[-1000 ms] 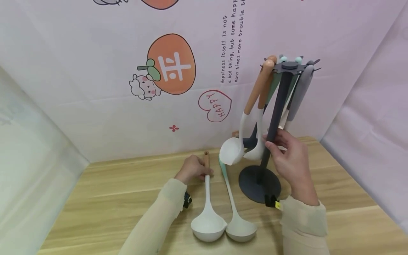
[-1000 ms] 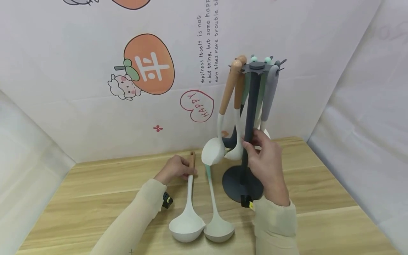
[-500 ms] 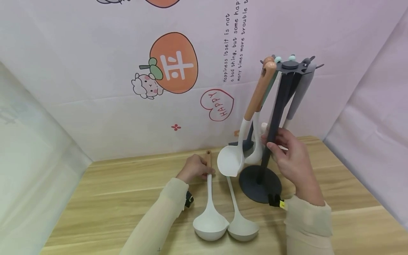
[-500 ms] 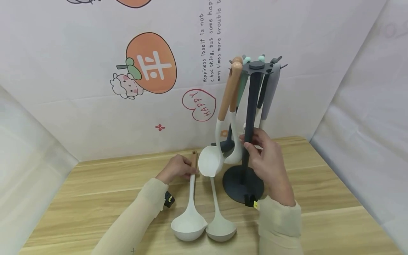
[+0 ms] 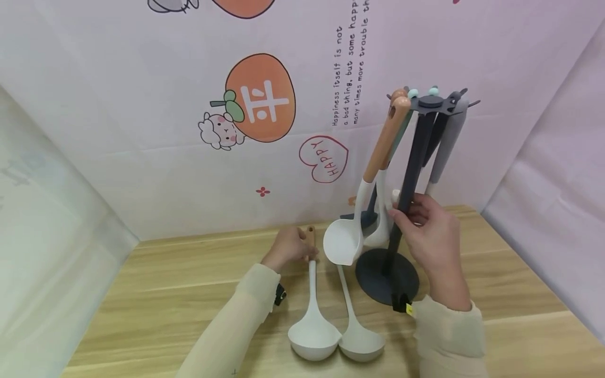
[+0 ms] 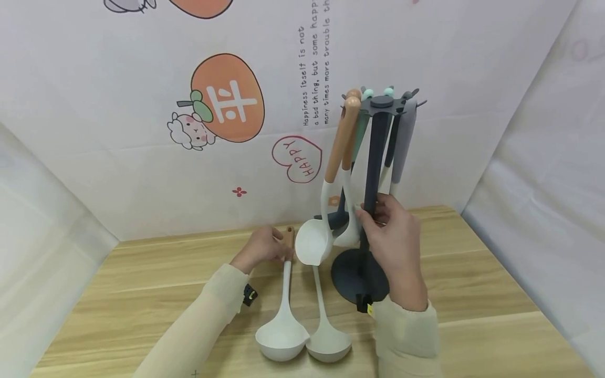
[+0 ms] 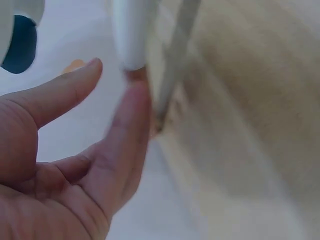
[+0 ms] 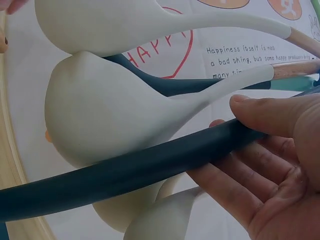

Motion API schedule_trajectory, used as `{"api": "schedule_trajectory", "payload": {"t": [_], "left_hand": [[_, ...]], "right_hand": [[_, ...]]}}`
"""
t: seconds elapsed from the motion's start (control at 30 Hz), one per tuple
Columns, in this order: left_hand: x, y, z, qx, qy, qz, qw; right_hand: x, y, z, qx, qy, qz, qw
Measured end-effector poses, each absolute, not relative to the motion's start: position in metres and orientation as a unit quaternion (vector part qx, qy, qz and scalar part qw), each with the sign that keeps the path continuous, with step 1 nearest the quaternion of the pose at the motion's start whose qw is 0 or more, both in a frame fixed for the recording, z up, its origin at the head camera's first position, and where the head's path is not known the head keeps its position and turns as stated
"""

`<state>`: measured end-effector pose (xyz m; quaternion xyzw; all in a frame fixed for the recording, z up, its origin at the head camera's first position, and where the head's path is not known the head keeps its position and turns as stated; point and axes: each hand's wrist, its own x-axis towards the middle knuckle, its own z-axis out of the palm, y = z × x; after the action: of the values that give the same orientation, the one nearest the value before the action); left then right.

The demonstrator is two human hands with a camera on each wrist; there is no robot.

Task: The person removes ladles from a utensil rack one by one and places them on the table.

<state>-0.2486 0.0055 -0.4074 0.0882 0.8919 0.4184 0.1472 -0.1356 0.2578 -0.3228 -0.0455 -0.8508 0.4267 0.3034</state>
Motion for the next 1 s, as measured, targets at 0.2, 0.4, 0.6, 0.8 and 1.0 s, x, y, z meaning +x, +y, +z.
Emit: {"api": "schedule_trajectory", "payload": {"t": [0.2, 0.4, 0.6, 0.8, 1.0], "left_hand": [[-0.238, 0.020, -0.366, 0.144, 0.904, 0.400, 0.035], [-0.220, 0.046, -0.295, 0.248, 0.845, 0.463, -0.098], [-0.196, 0.071, -0.240, 0.338, 0.752, 0.527, -0.205], [-0.187, 0.087, -0.221, 0.357, 0.740, 0.521, -0.230], [-0.187, 0.092, -0.220, 0.334, 0.748, 0.526, -0.229]], "right_hand": [[-0.136, 0.258, -0.324, -0.049, -0.851, 0.426, 0.302], [-0.136, 0.258, -0.324, -0.053, -0.853, 0.426, 0.296], [-0.136, 0.258, -0.321, -0.057, -0.855, 0.426, 0.290], [-0.136, 0.260, -0.320, -0.065, -0.859, 0.428, 0.275], [-0.135, 0.260, -0.321, -0.065, -0.859, 0.428, 0.272]]}}
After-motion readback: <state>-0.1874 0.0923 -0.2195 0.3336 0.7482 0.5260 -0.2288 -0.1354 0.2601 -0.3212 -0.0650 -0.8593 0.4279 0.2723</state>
